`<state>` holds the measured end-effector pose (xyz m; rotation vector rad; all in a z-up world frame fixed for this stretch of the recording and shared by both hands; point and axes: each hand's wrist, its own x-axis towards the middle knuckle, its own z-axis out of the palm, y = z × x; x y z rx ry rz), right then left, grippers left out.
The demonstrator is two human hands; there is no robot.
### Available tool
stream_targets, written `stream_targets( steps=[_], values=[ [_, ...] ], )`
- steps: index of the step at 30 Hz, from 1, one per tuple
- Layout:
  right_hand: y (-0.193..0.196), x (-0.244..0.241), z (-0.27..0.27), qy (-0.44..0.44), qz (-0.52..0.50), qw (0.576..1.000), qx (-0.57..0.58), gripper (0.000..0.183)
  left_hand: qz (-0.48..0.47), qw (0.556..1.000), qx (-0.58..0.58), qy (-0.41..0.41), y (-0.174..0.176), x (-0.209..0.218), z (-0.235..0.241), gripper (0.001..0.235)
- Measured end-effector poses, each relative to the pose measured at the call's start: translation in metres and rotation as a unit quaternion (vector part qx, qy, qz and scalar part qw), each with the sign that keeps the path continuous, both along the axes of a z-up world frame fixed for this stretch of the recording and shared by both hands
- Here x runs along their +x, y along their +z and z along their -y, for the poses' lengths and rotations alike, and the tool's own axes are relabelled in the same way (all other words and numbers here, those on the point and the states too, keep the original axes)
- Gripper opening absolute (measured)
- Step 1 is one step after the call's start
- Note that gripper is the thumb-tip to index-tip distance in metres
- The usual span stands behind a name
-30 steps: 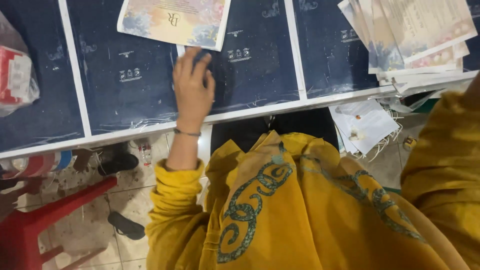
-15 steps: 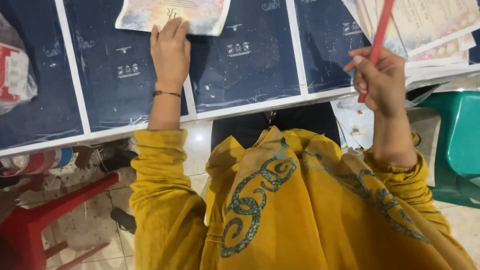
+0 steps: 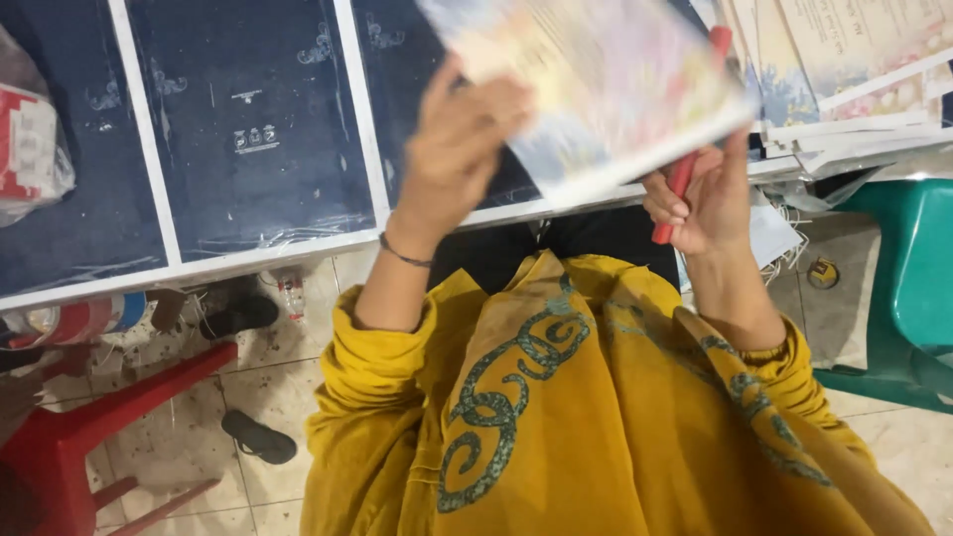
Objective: Folding and stacking printed paper invitations at a workstation in a print shop.
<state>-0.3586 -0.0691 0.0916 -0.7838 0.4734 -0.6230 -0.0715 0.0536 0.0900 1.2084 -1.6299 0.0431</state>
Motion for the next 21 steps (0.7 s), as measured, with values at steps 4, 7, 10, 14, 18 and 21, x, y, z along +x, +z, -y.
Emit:
stream_targets(
  steps=[4,7,10,14,18,21],
  values=[
    [-0.069,-0.02,0.016,-0.048,-0.04,0.997,0.044,0.036,0.054,0.969,0.24,0.025,-0.023,-0.024,-0.005,0.039],
    [-0.097,-0.03,0.001,-0.099,-0.046,0.992,0.056,0.021,-0.171,0.96,0.222,-0.013,-0.037,-0.064,0.0,0.036],
    [-0.101,-0.021,-0.005,-0.108,-0.023,0.99,0.083,0.016,-0.229,0.936,0.263,-0.044,-0.042,-0.1,0.017,0.023],
    [-0.101,-0.019,-0.007,-0.109,-0.028,0.991,0.067,0.02,-0.217,0.934,0.281,0.029,-0.012,-0.121,0.032,0.02],
    [-0.091,-0.015,-0.012,-0.126,-0.048,0.991,0.011,0.008,-0.249,0.908,0.329,0.073,-0.001,-0.129,0.041,0.046],
    [-0.067,-0.007,-0.018,-0.128,-0.059,0.99,-0.024,0.006,-0.299,0.887,0.345,0.062,-0.025,-0.128,0.048,0.042]
  ],
)
